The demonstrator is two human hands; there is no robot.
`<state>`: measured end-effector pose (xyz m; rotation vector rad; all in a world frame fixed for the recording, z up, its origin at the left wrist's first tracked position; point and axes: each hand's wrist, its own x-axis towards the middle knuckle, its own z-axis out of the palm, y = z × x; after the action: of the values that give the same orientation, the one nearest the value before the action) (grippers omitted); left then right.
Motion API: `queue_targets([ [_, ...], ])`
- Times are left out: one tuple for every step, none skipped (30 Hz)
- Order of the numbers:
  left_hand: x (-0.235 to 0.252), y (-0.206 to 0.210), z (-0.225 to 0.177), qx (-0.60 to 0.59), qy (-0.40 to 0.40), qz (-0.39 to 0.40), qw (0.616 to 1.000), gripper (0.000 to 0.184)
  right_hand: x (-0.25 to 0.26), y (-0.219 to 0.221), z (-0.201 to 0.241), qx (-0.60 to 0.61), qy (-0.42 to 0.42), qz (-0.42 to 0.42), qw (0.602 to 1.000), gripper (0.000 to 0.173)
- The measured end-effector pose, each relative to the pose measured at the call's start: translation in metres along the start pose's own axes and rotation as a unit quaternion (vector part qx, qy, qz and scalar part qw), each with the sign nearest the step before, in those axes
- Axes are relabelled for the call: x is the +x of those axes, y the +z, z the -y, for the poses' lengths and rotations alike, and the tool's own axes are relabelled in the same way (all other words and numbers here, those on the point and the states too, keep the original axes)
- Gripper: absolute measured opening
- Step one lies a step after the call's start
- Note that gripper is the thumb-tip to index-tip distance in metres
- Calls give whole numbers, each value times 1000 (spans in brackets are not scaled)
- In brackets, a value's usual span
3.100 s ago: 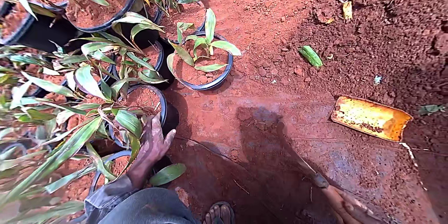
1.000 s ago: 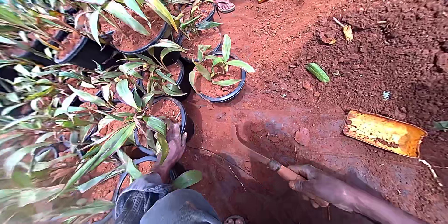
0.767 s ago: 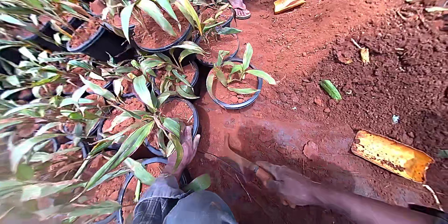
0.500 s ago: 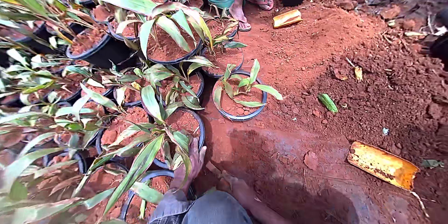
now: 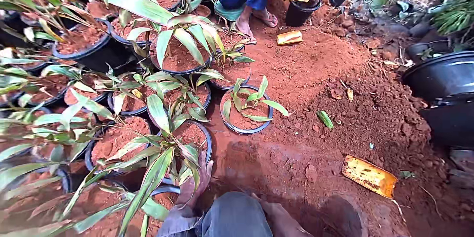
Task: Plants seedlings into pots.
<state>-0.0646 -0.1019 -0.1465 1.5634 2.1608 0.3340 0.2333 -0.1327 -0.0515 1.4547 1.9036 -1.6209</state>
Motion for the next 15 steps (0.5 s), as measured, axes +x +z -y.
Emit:
queue_targets([
  [-1,1,1,-2,4,-2,1000,63,19,7,24,-3,-3,37,999,42],
  [-3,0,0,-5,11,-4,1000,62,34,10,43,-9,21,71,997,39],
  [-1,-1,0,6,21,-5,1000,63,45,10,50,-13,41,86,995,39],
  [3,-5,1,18,25,-1,1000,63,59,15,40,-11,43,70,997,41],
  [3,-5,3,15,31,2,999,62,66,24,18,1,44,39,998,44],
  [-1,-3,3,3,32,7,999,62,65,30,-9,15,55,5,998,49],
  [-2,-1,1,-7,30,9,999,61,61,29,-31,20,75,-36,996,53],
  [-1,-2,-2,-11,26,15,999,61,53,21,-45,19,99,-69,993,55],
  [1,-3,-2,-3,24,15,1000,61,46,11,-52,18,115,-92,989,57],
  [2,-5,-1,5,24,11,1000,61,41,2,-52,23,117,-111,987,58],
  [2,-6,-1,0,24,10,1000,60,37,-5,-47,28,110,-122,986,58],
  [0,-6,-2,-8,25,14,1000,59,37,-8,-38,26,91,-122,988,58],
  [0,-4,-1,-8,31,12,999,59,41,-9,-24,16,68,-108,992,58],
  [0,-2,1,-3,35,8,999,60,49,-7,-7,5,48,-79,996,58],
  [0,-3,0,-7,37,6,999,60,59,-2,12,-9,39,-40,998,57],
])
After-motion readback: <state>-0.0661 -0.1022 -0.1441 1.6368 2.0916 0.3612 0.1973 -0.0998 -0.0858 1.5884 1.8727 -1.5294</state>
